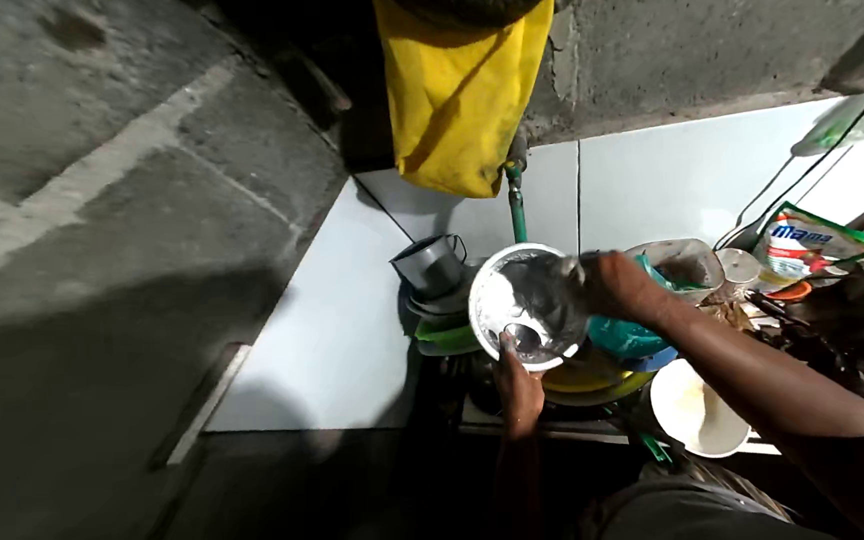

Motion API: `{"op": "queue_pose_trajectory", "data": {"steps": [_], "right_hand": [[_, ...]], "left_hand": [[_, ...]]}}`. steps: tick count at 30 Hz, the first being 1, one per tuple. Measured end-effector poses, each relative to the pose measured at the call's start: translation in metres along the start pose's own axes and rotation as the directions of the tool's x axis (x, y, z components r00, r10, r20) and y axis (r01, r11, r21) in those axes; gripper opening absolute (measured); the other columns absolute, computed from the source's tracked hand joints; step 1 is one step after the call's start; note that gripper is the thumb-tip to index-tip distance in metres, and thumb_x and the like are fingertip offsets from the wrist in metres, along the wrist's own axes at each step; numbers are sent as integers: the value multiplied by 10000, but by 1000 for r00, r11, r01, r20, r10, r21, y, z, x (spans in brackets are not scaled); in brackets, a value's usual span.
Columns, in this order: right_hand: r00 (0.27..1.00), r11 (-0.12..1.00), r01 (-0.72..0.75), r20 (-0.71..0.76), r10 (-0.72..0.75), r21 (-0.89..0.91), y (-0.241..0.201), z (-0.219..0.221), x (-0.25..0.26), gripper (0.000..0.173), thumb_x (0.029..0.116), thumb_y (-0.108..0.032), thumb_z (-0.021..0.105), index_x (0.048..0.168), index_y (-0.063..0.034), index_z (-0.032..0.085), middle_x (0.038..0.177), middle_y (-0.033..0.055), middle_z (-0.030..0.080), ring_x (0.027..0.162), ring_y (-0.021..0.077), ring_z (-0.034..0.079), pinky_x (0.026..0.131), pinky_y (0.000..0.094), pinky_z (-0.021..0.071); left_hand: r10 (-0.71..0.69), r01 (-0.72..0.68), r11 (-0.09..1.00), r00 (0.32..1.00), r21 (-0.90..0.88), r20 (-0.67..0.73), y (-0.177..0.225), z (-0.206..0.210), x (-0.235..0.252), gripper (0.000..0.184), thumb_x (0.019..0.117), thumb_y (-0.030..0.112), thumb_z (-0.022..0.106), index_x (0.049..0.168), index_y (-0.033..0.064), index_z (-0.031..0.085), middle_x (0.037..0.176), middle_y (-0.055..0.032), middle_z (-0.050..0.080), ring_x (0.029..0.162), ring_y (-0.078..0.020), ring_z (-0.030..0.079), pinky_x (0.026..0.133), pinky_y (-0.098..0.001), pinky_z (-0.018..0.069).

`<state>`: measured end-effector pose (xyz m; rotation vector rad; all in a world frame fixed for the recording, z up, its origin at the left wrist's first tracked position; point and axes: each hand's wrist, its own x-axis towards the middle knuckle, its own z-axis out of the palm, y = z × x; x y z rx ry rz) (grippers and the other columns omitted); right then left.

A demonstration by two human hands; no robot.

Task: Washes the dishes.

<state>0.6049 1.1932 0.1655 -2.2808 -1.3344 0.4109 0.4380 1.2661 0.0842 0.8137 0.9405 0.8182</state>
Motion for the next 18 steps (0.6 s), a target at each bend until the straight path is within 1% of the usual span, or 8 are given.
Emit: {"op": "queue_pose_trajectory", "data": {"steps": [2,4,7,10,11,14,16,18], "right_hand": [[959,1000,-5,282,4,4,-21,24,-2,364,962,-360,706,1085,-17,723,1030,218,712,992,407,683,880,651,519],[881,992,-29,465,84,-124,-36,47,0,530,987,-461,641,1195,26,668,1182,275,667,1128,471,639,931,690,481],[855,985,-33,506,115,-168,-34,64,10,515,970,-391,679,1214,61,638,1238,293,640,1171,483,617,937,689,474],[840,994,-40,535,87,-99,-20,69,19,467,975,-336,685,1209,66,647,1238,299,640,1182,481,611,961,699,461],[838,993,-44,538,97,-109,-15,69,21,457,977,-339,677,1191,65,652,1237,296,640,1181,478,612,955,700,464],[842,974,-119,500,203,-195,-7,73,27,428,985,-339,654,1188,38,670,1267,275,643,1202,472,609,945,702,472],[844,964,-179,474,253,-195,1,77,32,438,988,-328,650,1257,17,650,1323,272,622,1245,476,588,967,711,458],[870,975,-194,440,220,-105,12,79,36,453,993,-316,647,1353,-44,618,1363,246,613,1272,457,578,1005,701,444]], "left_hand": [[23,-22,999,1000,48,-19,3,-2,5,479,1123,378,311,1509,102,372,1305,-180,569,1076,-272,644,807,-492,586],[100,-99,987,995,130,2,-1,-7,12,498,1125,357,313,1549,95,312,1375,-182,518,1142,-248,604,869,-471,562],[229,-234,946,972,224,52,-14,-20,27,556,1119,287,349,1606,79,181,1521,-206,406,1288,-241,532,1014,-442,511],[371,-355,875,929,328,16,-16,-29,36,542,1102,184,390,1577,-9,214,1504,-243,419,1303,-223,527,1048,-375,492],[432,-401,828,902,392,12,-13,-32,38,551,1087,133,404,1568,-53,210,1522,-269,398,1347,-231,491,1101,-347,440],[601,-537,648,796,539,70,-3,-39,45,607,1004,14,456,1539,-138,215,1546,-333,354,1439,-302,402,1183,-355,329],[696,-654,512,696,557,177,-1,-42,54,607,928,-45,472,1495,-165,291,1523,-338,384,1420,-302,424,1166,-345,348],[767,-749,344,572,566,292,0,-45,62,560,872,-95,495,1418,-183,407,1465,-338,462,1383,-310,479,1146,-346,385]]}}
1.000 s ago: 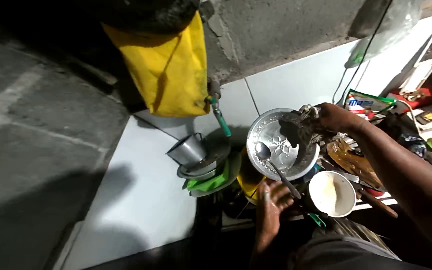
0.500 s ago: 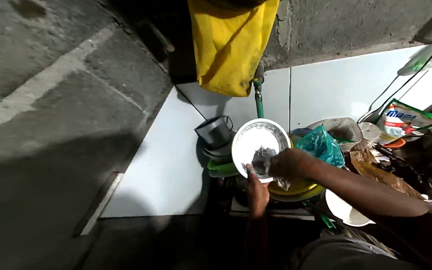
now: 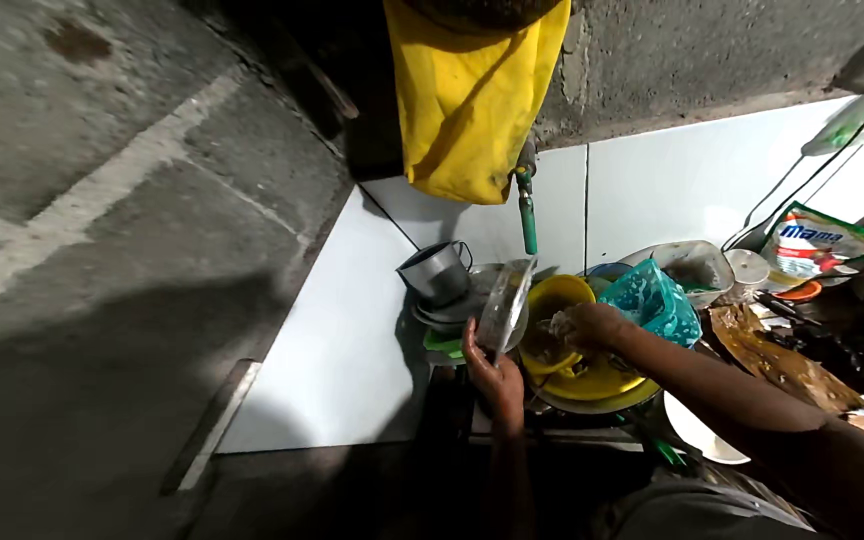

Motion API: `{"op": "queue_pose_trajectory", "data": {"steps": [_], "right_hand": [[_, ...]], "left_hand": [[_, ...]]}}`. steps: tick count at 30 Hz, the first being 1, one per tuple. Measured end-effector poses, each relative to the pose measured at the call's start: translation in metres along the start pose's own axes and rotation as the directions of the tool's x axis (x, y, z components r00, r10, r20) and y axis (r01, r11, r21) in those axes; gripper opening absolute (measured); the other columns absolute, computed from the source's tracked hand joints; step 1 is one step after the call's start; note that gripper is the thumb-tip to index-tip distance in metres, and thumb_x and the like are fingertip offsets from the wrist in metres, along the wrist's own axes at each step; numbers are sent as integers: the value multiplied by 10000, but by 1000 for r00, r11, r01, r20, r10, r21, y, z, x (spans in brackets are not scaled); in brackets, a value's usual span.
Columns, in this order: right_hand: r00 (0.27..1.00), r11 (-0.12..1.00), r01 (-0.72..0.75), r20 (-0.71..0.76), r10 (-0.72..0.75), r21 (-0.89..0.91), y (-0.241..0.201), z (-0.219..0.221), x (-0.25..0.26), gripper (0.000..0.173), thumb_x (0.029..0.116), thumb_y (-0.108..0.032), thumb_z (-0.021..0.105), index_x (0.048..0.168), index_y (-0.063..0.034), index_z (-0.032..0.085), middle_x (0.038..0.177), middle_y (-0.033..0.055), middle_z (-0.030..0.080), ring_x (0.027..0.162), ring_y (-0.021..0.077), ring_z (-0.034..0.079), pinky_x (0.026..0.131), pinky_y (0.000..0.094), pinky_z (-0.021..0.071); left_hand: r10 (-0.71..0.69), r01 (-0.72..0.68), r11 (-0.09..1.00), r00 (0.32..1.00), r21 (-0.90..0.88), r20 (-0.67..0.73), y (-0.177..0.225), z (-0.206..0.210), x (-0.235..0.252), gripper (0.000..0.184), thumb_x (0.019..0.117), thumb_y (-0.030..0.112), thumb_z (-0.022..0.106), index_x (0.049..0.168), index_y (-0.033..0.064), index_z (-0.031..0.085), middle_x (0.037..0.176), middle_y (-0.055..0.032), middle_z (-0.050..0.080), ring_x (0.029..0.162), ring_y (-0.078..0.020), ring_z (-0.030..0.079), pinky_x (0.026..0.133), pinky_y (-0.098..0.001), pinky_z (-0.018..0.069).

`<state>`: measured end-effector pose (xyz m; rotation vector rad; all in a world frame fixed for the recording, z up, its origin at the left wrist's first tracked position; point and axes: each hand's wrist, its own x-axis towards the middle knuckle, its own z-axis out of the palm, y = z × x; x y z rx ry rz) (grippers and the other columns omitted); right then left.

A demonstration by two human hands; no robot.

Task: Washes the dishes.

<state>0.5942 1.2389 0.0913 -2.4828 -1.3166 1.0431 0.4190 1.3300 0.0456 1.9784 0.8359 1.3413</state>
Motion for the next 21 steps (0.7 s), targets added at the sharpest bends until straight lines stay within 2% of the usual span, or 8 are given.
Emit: {"op": "queue_pose_trajectory", "data": {"steps": [4,7,9,11,13,16,19,21], "right_hand": [[973,935,202,-173,-156,292,15,-9,1,482,1031,-326,621,1388,-7,566,1243,230,666,1170,373,644,1045,573,476],[944,804,293,-290,-157,518,12,-20,-10,545,1062,-289,579,1487,12,418,1235,254,648,1129,339,657,1021,508,511],[897,704,387,-421,-137,596,2,-18,-10,526,1070,-285,561,1502,-29,402,1230,242,655,1104,319,670,986,502,533],[856,643,463,-495,-146,610,-13,-7,-6,500,1086,-277,518,1502,-17,423,1285,238,640,1154,301,655,1018,474,522],[844,673,511,-462,-274,535,-28,17,-3,495,1091,-256,483,1471,61,467,1386,263,590,1290,325,587,1131,461,442],[745,735,648,-363,-559,200,-39,49,-19,325,1030,-141,566,1243,82,668,1283,290,649,1225,421,619,1088,546,458],[802,832,549,-231,-550,-77,-19,36,-26,276,1003,-145,603,1221,-15,711,1275,266,655,1239,467,592,1035,630,467],[790,851,493,-316,-525,-179,-2,21,-8,260,985,-59,580,1197,28,701,1276,286,648,1267,486,559,1085,632,423]], "left_hand": [[23,-23,999,1000,24,-4,-7,-5,-2,558,860,-113,503,1408,-185,428,1460,-343,471,1377,-330,493,1139,-363,398],[-288,286,941,957,-178,18,3,-9,-12,755,922,-44,456,1590,-73,106,1637,-284,210,1493,-280,322,1189,-353,330],[-538,533,772,838,-347,88,17,-7,-19,811,997,11,442,1644,148,-29,1648,-216,208,1395,-263,453,1031,-414,509],[-660,658,599,728,-456,185,34,-3,-22,739,1057,75,410,1639,245,-12,1559,-234,322,1199,-323,586,823,-504,588],[-663,697,536,697,-476,274,45,1,-25,612,1103,196,365,1632,220,57,1501,-223,402,1158,-317,608,817,-513,587],[-612,652,608,748,-454,257,34,0,-25,570,1114,349,304,1624,192,104,1422,-172,491,1139,-221,614,864,-446,576],[-638,650,589,739,-481,218,31,-14,-21,566,1119,310,315,1634,227,98,1530,-181,409,1274,-276,556,948,-527,547],[-642,671,564,723,-482,254,38,-16,-26,561,1118,280,335,1632,223,118,1523,-162,424,1264,-246,567,943,-490,558]]}}
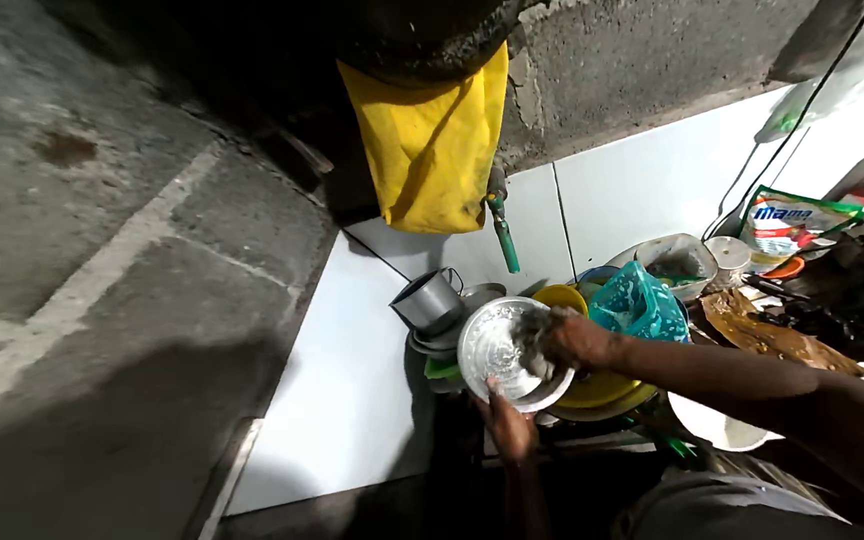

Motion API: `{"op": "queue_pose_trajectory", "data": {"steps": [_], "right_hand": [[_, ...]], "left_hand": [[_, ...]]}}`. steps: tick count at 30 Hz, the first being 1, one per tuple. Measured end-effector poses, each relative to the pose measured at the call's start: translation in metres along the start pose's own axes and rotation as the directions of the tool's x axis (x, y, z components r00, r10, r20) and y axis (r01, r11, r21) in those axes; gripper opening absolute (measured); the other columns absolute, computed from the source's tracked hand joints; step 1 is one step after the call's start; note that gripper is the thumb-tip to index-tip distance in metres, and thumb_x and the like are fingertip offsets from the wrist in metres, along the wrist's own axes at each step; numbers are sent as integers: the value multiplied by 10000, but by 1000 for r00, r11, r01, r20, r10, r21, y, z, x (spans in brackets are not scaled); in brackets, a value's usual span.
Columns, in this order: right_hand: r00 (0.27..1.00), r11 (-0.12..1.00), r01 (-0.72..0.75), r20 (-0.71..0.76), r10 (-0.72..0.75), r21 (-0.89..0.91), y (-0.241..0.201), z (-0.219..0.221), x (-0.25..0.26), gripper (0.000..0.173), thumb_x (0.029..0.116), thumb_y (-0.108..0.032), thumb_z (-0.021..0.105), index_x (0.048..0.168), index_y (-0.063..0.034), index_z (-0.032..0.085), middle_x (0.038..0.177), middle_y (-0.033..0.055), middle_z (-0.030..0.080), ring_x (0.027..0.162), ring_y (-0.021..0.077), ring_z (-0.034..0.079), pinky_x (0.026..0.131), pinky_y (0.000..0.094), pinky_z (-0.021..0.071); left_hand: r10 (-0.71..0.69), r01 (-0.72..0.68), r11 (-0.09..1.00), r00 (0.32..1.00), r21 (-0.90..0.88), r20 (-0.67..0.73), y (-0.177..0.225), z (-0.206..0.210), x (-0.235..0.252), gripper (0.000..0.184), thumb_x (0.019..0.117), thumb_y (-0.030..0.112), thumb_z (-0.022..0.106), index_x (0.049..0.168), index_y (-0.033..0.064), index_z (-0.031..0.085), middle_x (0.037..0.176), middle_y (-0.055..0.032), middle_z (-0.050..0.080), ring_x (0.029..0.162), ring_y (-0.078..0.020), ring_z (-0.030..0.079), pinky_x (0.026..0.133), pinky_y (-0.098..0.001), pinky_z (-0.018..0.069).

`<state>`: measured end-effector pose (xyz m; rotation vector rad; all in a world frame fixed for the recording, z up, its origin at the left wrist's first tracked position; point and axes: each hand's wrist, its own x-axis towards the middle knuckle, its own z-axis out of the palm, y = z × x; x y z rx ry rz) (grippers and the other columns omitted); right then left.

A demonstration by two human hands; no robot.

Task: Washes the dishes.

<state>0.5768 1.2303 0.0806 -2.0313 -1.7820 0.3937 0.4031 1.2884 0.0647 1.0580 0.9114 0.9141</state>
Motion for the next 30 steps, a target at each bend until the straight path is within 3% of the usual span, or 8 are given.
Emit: {"op": "queue_pose_trajectory", "data": {"steps": [4,7,13,15,18,25,28,30], "right_hand": [[939,980,199,-287,-191,1,20,-3,30,236,1010,-95,575,1175,-5,718,1260,226,654,1210,366,626,1058,486,507],[859,903,421,-283,-426,-84,21,-6,35,214,1020,-66,563,1148,9,717,1246,233,666,1179,395,643,1004,514,533],[997,997,-72,-5,72,27,-3,0,1,386,1029,-179,559,1374,-16,617,1414,281,566,1314,467,542,1069,627,449],[991,970,-86,119,59,229,-29,3,-8,366,1015,-161,605,1338,8,633,1355,306,591,1266,485,563,1058,649,435],[999,917,41,-3,-43,396,-46,2,7,419,1004,-133,614,1363,69,537,1353,323,551,1243,448,576,1062,566,464],[988,985,-135,-94,125,-112,-11,-23,36,400,1032,-98,528,1424,-21,524,1458,247,513,1349,453,492,1086,597,427],[942,945,-320,82,325,-67,-27,-17,10,431,1060,-134,452,1454,40,472,1439,315,505,1326,505,498,1070,655,402],[942,958,-282,206,266,51,-47,-10,-2,430,1024,-179,553,1394,40,532,1372,320,551,1234,511,566,983,686,462]], "left_hand": [[-104,94,993,984,74,145,-1,17,-15,520,1118,310,347,1590,119,240,1411,-150,528,1158,-170,620,915,-381,570],[-103,67,979,977,191,186,11,12,-12,516,1116,292,345,1573,65,266,1410,-158,528,1178,-131,603,969,-327,538],[25,-26,999,999,29,27,11,14,3,532,1120,277,339,1617,162,186,1467,-174,478,1203,-219,597,928,-418,558],[-25,25,1000,999,13,33,4,19,3,514,1124,328,323,1602,154,244,1432,-177,510,1192,-236,594,937,-455,543],[-112,104,993,983,58,146,3,25,-5,554,1109,460,271,1563,145,309,1365,-147,558,1140,-227,608,896,-465,552],[-48,42,997,993,60,106,14,20,-11,524,1124,342,329,1605,161,227,1462,-172,490,1206,-240,600,923,-464,562],[67,-68,997,997,33,39,6,19,-3,525,1112,296,362,1598,143,235,1437,-161,506,1177,-194,606,915,-405,561],[61,-63,998,997,28,54,0,19,0,540,1113,310,354,1610,143,223,1486,-168,473,1253,-218,566,995,-438,524]]}}
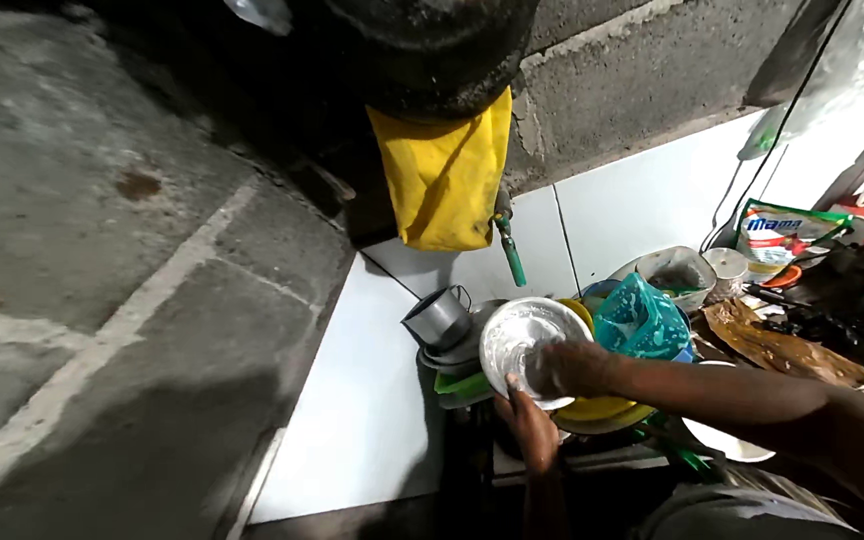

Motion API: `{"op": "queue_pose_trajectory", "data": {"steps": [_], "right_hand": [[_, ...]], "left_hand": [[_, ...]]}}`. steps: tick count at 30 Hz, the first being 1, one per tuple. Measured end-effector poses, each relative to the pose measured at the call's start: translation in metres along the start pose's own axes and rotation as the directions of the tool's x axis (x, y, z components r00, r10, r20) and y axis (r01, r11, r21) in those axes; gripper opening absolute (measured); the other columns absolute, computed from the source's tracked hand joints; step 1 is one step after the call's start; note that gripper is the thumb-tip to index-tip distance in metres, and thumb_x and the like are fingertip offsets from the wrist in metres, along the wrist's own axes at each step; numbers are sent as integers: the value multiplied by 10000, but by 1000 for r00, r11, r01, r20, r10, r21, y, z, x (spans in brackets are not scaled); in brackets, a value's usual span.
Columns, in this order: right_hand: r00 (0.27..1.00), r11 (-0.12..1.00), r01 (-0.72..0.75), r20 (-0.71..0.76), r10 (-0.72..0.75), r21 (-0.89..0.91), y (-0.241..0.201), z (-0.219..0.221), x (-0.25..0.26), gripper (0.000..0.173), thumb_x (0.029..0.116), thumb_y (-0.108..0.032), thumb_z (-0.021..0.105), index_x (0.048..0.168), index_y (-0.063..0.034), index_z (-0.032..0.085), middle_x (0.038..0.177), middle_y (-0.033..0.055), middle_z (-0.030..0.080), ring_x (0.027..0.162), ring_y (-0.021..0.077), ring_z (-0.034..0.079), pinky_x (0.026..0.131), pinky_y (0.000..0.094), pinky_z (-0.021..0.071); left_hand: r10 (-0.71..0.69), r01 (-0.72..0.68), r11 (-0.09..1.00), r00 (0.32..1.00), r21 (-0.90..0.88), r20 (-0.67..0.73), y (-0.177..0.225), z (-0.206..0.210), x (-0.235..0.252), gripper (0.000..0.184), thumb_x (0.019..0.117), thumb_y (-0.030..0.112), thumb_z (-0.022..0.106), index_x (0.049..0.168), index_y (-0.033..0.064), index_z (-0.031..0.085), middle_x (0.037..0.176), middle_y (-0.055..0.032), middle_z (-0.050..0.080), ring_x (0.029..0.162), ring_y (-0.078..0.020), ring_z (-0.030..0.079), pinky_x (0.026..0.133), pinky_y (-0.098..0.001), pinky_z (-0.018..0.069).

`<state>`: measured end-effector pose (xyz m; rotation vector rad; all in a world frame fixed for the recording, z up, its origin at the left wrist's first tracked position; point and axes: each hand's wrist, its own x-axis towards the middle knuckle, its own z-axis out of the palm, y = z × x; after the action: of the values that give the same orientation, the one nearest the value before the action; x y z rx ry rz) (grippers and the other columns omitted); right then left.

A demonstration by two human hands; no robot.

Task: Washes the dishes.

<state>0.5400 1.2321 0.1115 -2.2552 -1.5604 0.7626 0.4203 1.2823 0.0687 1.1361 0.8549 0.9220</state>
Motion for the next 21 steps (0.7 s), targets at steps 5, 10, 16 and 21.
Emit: {"op": "queue_pose_trajectory", "data": {"steps": [5,10,16,21], "right_hand": [[926,964,260,-299,-230,65,-7,-3,23,498,970,-150,633,1423,19,513,1421,292,528,1333,477,492,1099,641,383],[962,997,33,-270,-50,-67,28,-8,35,464,1018,-173,565,1452,-20,502,1457,292,495,1374,477,464,1087,616,428],[894,902,306,-419,-161,306,-1,-6,-2,568,908,-54,692,1416,46,458,1224,269,650,1119,377,667,1002,522,527],[706,879,476,-588,-394,-18,-16,-17,23,268,992,-52,565,1221,28,681,1275,282,619,1174,402,634,1002,498,535]], "left_hand": [[-109,106,994,989,34,100,9,9,-9,537,1119,376,307,1605,161,228,1463,-167,487,1233,-241,572,967,-473,532],[-39,39,999,999,0,13,8,2,-1,530,1117,313,359,1605,142,239,1469,-182,486,1218,-240,591,948,-452,548],[-111,108,989,994,103,24,20,-2,6,522,1120,268,365,1609,148,227,1420,-205,512,1132,-262,612,864,-451,557],[63,-115,947,982,301,180,5,-2,-15,615,1039,76,426,1600,-15,189,1589,-249,336,1421,-256,426,1159,-383,382]]}}
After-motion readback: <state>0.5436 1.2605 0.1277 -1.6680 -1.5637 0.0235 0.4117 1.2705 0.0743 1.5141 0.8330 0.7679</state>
